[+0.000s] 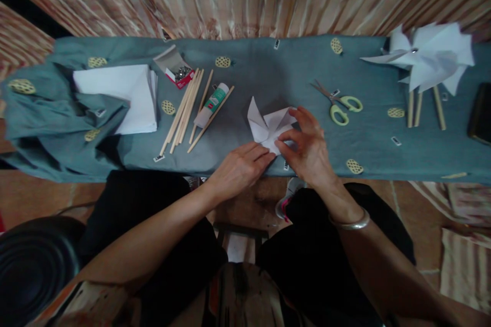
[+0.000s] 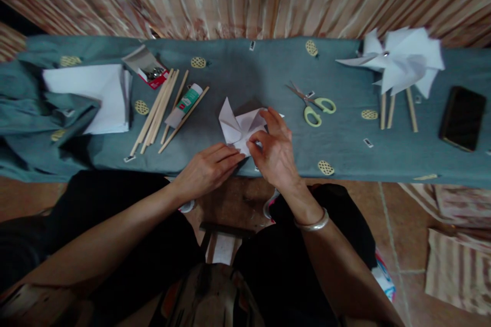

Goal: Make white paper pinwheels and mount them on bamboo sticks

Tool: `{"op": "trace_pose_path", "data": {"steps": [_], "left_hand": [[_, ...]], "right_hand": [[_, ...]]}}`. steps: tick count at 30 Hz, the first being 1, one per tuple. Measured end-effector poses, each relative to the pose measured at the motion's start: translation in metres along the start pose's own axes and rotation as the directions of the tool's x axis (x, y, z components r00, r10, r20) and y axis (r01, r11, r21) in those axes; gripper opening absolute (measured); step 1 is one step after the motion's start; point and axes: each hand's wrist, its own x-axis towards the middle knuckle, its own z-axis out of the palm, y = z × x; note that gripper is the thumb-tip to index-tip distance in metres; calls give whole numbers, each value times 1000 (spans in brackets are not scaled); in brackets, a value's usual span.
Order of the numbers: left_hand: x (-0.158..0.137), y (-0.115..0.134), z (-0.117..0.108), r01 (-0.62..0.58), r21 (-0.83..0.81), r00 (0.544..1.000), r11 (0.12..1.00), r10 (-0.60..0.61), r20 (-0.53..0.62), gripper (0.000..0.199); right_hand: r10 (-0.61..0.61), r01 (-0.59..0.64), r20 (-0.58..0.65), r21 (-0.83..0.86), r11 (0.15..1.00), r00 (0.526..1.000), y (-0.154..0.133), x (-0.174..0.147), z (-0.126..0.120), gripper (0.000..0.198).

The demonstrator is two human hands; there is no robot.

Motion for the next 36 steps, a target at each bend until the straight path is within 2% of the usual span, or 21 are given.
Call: {"op": "trace_pose_path", "data": {"steps": [4,19,36], "left_hand": [[1,0,1,22,-38,1000,999,-22,12,25],[1,-1,1,36,-79,999,996,-33,32,22],[2,-2,0,56,-103,997,993,-50,67,21]], "right_hand": [[-7,7,-8,-13,1000,1000,0,-1,0,3],[-11,11,46,3,1000,999,3,-2,0,5],[3,-3,43,-4,1000,999,-4,-1,-1,11]]}}
